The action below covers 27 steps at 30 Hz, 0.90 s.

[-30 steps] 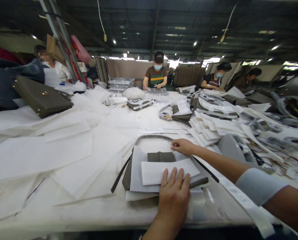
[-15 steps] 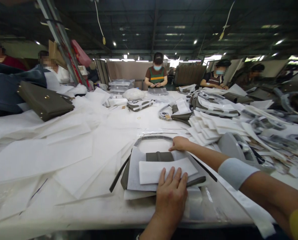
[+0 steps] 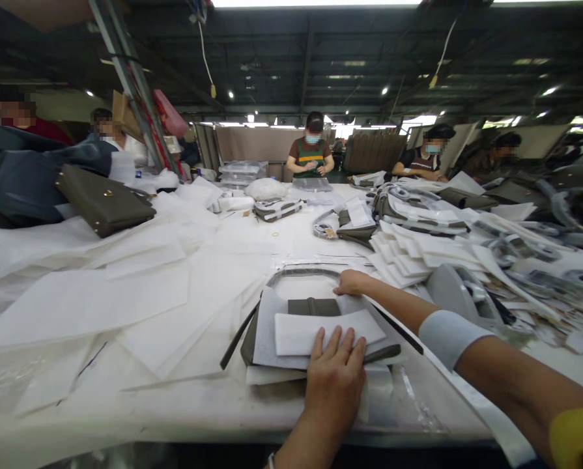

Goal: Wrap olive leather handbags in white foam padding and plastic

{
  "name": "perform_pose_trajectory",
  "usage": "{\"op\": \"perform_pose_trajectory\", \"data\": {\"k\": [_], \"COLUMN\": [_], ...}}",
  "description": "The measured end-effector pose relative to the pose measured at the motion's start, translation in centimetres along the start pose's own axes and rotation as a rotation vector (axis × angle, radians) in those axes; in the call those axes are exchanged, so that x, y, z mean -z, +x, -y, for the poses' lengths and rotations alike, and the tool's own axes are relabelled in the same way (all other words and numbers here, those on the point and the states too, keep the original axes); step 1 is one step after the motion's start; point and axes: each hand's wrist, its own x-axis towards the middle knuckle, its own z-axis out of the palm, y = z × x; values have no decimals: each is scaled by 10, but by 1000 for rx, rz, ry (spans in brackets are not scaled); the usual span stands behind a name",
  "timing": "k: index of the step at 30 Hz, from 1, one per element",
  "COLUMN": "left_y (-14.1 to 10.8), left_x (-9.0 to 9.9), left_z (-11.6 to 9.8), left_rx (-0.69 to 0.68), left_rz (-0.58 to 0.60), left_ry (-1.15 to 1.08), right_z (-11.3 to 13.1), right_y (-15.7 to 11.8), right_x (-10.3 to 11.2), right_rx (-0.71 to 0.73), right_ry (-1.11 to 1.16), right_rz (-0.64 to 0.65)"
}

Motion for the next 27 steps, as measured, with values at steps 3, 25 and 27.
{"op": "perform_pose_trajectory", "data": {"k": [3, 25, 27], "left_y": [0, 0, 0], "left_x": [1, 7, 8], "left_z": [0, 0, 0], "left_rx": [-2, 1, -2], "left_rz": [7, 166, 176], "left_ry": [0, 12, 12], "right_z": [-4, -41, -39], "right_y": [-3, 16, 18], "right_x": [-3, -13, -17], "right_rx": [80, 367, 316], "right_ry": [47, 955, 1033], "right_rz": [-21, -21, -87]}}
